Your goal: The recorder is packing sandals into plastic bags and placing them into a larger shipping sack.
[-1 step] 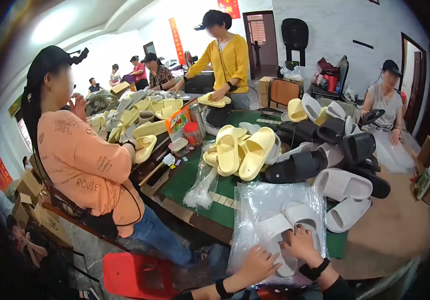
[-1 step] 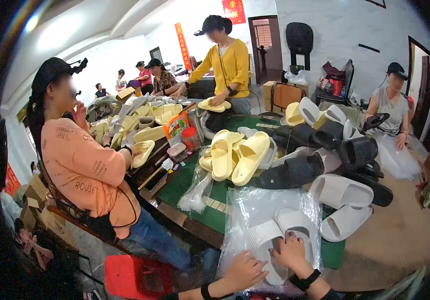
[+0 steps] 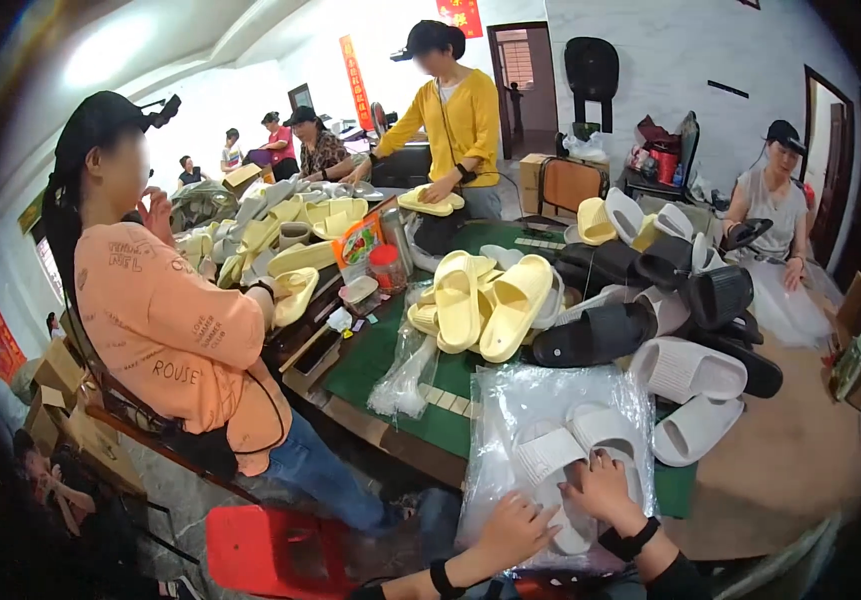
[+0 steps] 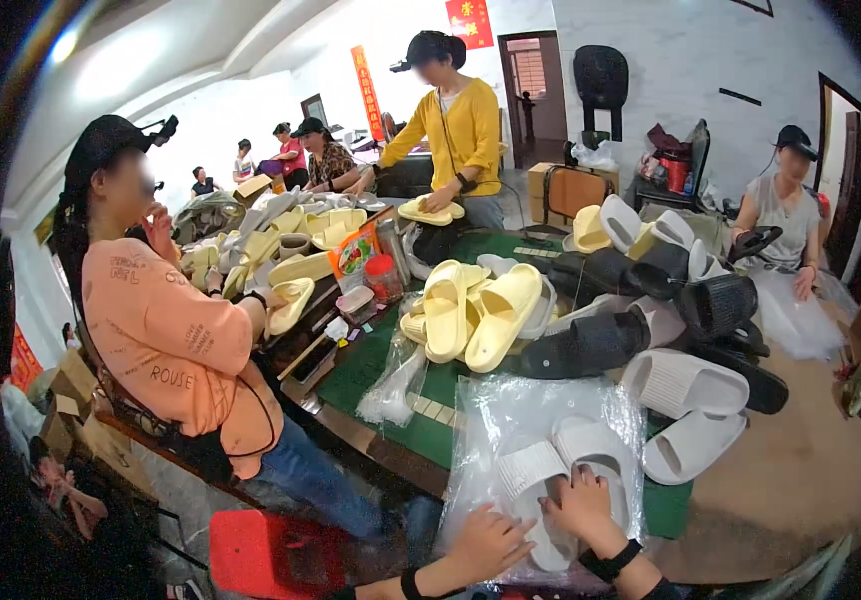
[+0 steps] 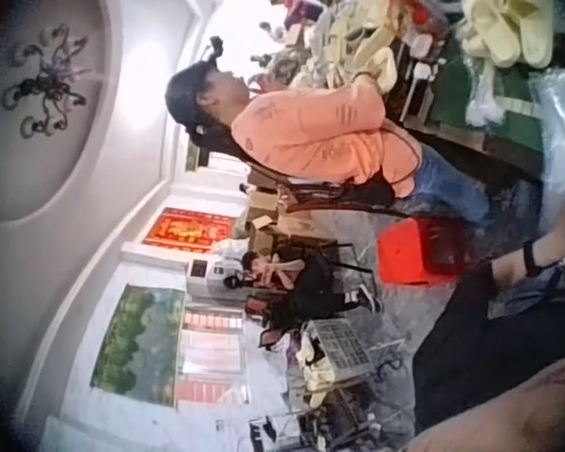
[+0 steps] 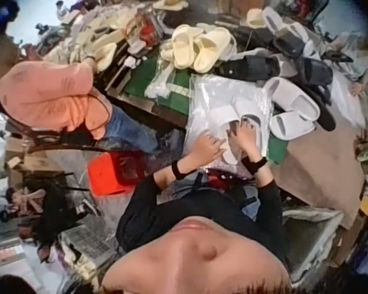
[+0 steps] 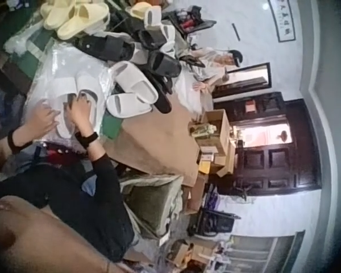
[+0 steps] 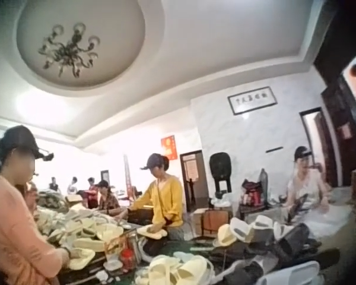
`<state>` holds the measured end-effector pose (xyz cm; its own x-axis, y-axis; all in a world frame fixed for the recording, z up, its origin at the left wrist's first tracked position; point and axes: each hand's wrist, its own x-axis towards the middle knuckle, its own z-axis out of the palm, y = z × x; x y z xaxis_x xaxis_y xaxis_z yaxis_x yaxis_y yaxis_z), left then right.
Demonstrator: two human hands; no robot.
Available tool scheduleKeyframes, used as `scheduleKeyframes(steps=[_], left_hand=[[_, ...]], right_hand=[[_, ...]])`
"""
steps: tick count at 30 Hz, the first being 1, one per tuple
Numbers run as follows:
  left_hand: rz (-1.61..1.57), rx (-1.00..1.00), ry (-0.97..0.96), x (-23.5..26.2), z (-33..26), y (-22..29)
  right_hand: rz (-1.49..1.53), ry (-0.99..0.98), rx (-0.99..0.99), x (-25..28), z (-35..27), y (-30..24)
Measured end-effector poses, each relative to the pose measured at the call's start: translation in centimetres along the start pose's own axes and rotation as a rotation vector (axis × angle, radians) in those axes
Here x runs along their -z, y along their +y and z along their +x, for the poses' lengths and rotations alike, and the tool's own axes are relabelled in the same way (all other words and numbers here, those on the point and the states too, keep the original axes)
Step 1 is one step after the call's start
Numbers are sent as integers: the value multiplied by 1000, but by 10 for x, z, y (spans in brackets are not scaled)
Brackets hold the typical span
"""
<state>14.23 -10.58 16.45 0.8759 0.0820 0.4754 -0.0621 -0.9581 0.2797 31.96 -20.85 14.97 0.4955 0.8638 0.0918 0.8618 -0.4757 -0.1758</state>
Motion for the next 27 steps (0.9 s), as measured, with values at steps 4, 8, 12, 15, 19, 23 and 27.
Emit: scheduleKeyframes(steps=[4, 8, 12, 15, 19, 23, 27], left_hand=[[62, 218, -183, 3, -16, -2], [53, 45, -39, 8, -20, -12], [64, 106, -176, 4, -36, -12], [61, 168, -244, 6, -46, -11], [256, 213, -337, 26, -43, 4], [303, 175, -349, 27, -41, 5], [117, 140, -412, 12, -47, 2]], right_hand=[[-31, 57, -1, -5, -3, 2], [-16, 49, -4, -4, -3, 2], [-19, -2, -15, 2, -1, -1], [-11, -36, -21, 7, 1, -1], [63, -28, -10, 11, 2, 1], [93, -16, -16, 22, 1, 1], [91, -60, -55, 41, -5, -1]])
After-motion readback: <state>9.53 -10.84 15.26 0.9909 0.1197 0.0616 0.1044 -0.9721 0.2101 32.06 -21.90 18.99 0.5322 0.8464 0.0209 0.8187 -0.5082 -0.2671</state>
